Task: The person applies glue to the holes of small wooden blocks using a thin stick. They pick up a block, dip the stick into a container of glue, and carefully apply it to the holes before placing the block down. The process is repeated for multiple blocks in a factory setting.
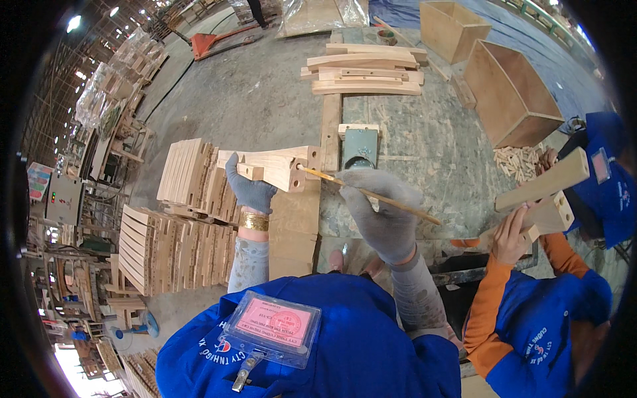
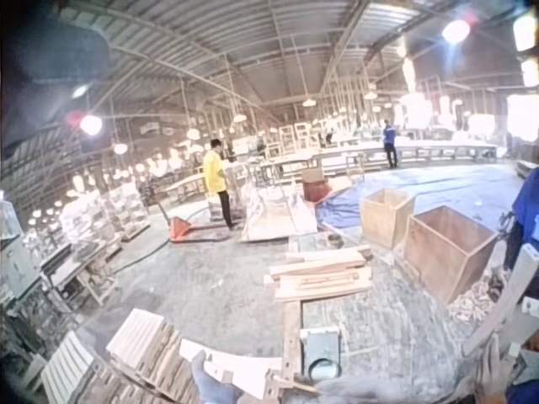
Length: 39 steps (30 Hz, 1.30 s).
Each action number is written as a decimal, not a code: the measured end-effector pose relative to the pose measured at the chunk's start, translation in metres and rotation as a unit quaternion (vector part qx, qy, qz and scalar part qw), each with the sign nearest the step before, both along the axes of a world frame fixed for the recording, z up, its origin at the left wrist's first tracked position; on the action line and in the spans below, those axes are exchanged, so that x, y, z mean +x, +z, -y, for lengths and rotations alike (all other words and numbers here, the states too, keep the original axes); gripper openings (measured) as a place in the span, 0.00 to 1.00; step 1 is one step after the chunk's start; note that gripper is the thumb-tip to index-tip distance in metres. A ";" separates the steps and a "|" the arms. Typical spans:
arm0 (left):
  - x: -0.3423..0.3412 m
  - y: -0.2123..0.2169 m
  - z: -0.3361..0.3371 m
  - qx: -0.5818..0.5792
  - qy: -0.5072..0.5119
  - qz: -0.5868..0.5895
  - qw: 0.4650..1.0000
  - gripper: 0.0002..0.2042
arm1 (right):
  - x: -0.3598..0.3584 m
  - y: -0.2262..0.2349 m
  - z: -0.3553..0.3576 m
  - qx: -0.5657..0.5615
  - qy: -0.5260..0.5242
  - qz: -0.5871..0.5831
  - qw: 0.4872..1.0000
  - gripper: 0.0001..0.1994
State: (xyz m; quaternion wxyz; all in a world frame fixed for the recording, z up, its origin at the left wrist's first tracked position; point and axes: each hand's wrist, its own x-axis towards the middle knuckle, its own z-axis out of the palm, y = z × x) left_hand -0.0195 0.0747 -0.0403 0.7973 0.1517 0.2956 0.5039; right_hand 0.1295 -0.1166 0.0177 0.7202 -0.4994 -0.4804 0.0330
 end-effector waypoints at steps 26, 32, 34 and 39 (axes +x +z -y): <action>-0.003 0.001 -0.008 0.008 -0.005 0.039 0.999 0.19 | -0.007 0.000 0.016 -0.074 0.047 -0.151 0.985 0.02; -0.003 0.000 -0.008 0.014 0.009 0.010 1.000 0.25 | -0.016 0.004 0.005 -0.068 0.025 -0.084 0.994 0.03; -0.005 0.000 -0.006 0.015 -0.006 0.022 1.000 0.22 | -0.013 0.006 0.005 -0.097 0.001 0.011 0.995 0.05; -0.008 0.000 -0.006 0.012 -0.009 0.039 0.999 0.21 | -0.015 0.006 0.006 -0.120 0.052 -0.053 0.990 0.05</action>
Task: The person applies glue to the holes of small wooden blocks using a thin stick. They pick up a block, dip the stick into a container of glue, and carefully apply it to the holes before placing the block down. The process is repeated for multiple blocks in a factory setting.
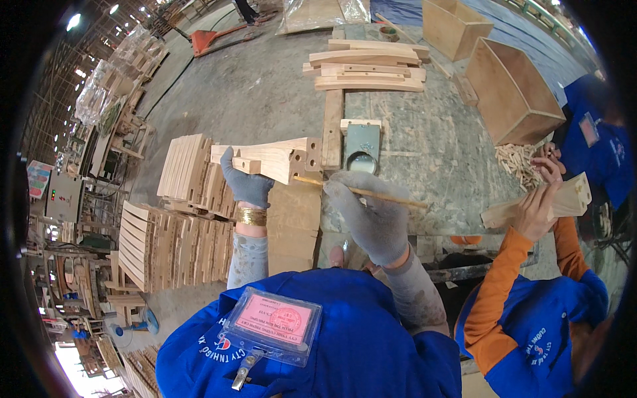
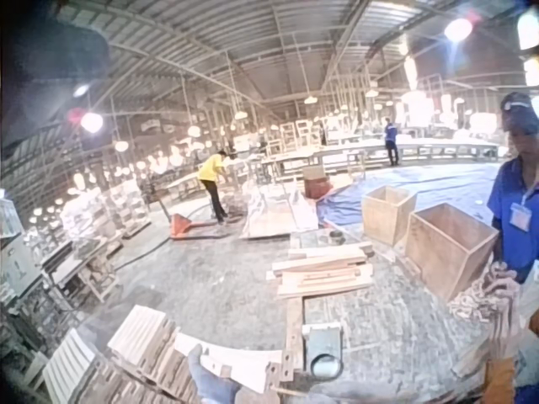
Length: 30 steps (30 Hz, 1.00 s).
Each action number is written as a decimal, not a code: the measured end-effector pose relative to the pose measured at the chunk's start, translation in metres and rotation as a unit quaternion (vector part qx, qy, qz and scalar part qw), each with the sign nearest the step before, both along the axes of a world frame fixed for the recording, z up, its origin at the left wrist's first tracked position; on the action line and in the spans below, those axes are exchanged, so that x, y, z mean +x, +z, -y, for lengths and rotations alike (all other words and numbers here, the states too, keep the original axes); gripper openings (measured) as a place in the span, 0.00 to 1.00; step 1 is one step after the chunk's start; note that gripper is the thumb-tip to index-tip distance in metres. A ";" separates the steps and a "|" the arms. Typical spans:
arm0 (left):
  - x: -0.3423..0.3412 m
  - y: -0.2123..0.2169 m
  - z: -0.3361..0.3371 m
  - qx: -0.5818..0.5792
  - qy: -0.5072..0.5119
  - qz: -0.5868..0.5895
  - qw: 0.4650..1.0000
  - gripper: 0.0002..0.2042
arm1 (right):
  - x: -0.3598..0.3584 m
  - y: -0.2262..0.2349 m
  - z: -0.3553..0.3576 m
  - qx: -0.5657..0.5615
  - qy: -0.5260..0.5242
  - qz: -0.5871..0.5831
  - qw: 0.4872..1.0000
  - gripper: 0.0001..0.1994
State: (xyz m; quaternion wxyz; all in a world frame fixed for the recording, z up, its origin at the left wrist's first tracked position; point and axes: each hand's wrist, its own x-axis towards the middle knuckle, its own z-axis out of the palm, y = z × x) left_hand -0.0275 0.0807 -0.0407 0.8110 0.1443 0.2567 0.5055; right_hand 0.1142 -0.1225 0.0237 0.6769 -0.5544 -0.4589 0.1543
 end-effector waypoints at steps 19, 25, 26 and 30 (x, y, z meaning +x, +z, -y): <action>0.004 0.011 0.008 0.025 0.018 -0.038 0.999 0.23 | 0.038 0.022 0.022 0.078 0.138 0.165 0.973 0.08; 0.005 0.017 0.012 0.028 0.000 -0.022 0.999 0.23 | 0.004 -0.016 0.022 0.100 -0.102 -0.063 0.988 0.12; 0.005 0.018 0.012 0.021 -0.005 -0.016 1.000 0.23 | 0.008 -0.008 0.013 -0.003 -0.114 0.195 0.974 0.15; 0.010 0.025 0.018 0.047 0.000 -0.027 0.999 0.23 | -0.014 -0.025 -0.024 0.078 -0.131 0.165 0.974 0.17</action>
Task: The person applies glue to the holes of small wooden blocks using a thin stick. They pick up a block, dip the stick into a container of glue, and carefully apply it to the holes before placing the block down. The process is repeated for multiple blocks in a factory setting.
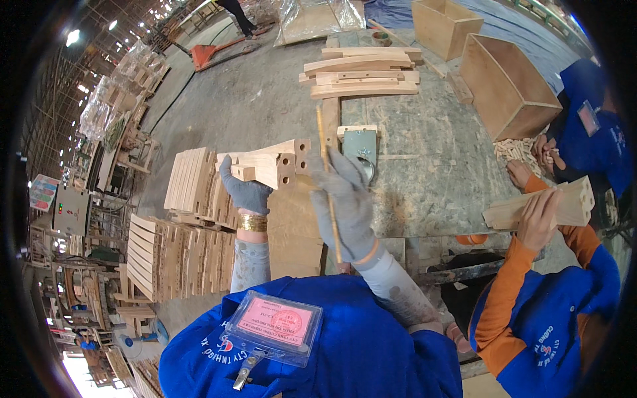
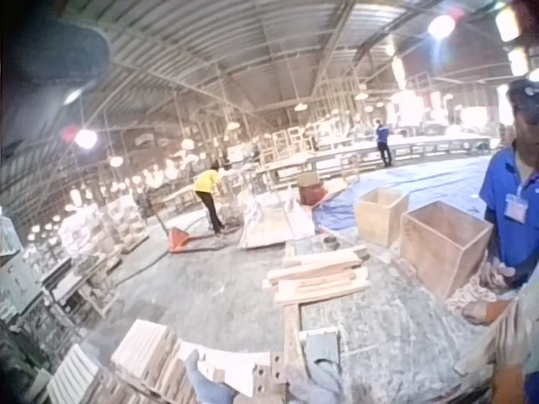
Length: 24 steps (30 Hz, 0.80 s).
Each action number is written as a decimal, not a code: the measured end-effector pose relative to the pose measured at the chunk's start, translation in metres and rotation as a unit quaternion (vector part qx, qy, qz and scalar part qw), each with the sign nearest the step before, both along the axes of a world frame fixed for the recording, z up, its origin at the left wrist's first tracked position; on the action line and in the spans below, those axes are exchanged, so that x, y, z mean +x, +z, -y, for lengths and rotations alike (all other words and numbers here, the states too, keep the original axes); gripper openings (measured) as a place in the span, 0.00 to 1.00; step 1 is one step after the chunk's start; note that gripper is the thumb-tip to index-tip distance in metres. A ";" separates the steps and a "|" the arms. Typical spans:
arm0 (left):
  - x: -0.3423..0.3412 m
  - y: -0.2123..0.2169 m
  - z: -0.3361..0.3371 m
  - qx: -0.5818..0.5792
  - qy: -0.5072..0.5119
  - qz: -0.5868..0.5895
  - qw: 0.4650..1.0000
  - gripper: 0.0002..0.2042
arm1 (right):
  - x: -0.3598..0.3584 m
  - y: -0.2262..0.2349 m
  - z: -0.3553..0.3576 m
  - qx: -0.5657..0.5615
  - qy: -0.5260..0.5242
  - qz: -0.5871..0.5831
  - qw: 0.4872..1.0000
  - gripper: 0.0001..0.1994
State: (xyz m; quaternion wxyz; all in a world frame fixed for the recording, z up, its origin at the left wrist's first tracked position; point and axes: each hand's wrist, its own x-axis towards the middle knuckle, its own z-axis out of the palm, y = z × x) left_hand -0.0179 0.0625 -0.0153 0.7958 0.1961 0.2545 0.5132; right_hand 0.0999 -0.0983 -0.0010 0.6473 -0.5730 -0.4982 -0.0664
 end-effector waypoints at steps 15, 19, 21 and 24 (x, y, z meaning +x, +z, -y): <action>0.042 -0.020 -0.008 0.095 -0.009 -0.064 0.993 0.21 | 0.005 -0.027 0.056 0.020 -0.074 -0.044 0.996 0.15; 0.109 -0.024 0.016 -0.005 -0.153 -0.022 0.988 0.19 | 0.041 -0.025 0.088 0.036 -0.161 0.009 0.986 0.13; 0.154 -0.009 0.053 -0.013 -0.245 -0.045 0.968 0.17 | 0.048 -0.023 0.106 -0.032 -0.217 0.035 0.975 0.12; 0.227 -0.060 0.061 -0.054 -0.350 -0.089 0.931 0.17 | 0.055 -0.020 0.124 -0.070 -0.220 0.054 0.971 0.12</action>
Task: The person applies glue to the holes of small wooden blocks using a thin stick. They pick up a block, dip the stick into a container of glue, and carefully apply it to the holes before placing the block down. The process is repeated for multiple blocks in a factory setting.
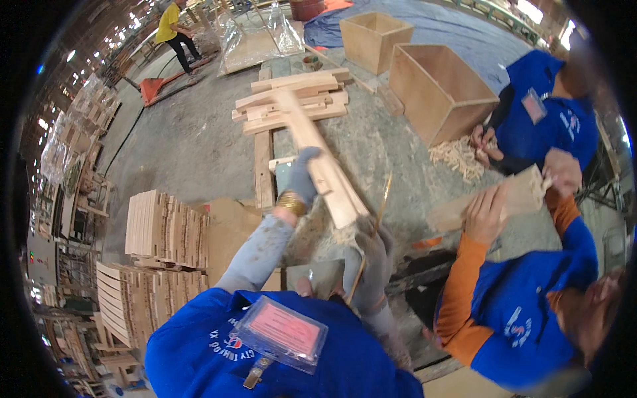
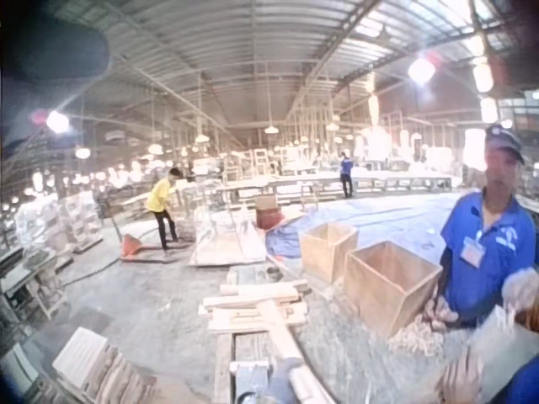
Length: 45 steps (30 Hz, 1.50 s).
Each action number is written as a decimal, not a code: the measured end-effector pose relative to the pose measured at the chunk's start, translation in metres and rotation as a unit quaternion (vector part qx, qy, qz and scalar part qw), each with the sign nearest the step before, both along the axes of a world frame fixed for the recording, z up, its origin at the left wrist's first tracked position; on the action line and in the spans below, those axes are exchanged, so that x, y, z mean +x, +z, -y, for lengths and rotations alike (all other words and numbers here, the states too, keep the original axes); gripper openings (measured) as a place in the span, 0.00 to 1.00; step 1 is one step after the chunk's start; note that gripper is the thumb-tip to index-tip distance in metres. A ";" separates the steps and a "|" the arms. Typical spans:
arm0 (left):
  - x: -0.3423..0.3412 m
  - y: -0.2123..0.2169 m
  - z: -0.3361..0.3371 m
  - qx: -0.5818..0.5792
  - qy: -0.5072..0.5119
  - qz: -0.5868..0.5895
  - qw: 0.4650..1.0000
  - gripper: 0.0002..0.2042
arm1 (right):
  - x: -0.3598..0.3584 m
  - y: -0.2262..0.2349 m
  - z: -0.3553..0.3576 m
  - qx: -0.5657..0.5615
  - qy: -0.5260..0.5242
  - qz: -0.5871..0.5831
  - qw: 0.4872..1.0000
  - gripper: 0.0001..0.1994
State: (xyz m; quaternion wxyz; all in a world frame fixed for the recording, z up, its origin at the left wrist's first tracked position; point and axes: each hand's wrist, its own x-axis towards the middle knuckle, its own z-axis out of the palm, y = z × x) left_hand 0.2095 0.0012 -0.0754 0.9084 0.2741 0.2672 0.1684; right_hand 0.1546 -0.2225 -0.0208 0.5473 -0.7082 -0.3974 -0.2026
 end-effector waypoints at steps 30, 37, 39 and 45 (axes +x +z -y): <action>0.179 -0.079 -0.133 0.757 -0.066 -0.496 0.421 0.36 | 0.063 -0.036 0.030 -0.117 -0.052 -0.013 0.992 0.13; 0.174 -0.084 -0.195 0.872 -0.087 -0.386 0.287 0.28 | 0.052 -0.042 -0.013 -0.143 -0.042 -0.071 0.986 0.08; 0.178 -0.089 -0.200 0.890 -0.075 -0.346 0.287 0.27 | 0.048 -0.045 -0.027 -0.146 -0.046 -0.078 0.985 0.09; 0.180 -0.091 -0.217 0.887 -0.110 -0.357 0.271 0.32 | 0.047 -0.037 -0.056 -0.166 -0.037 -0.068 0.983 0.13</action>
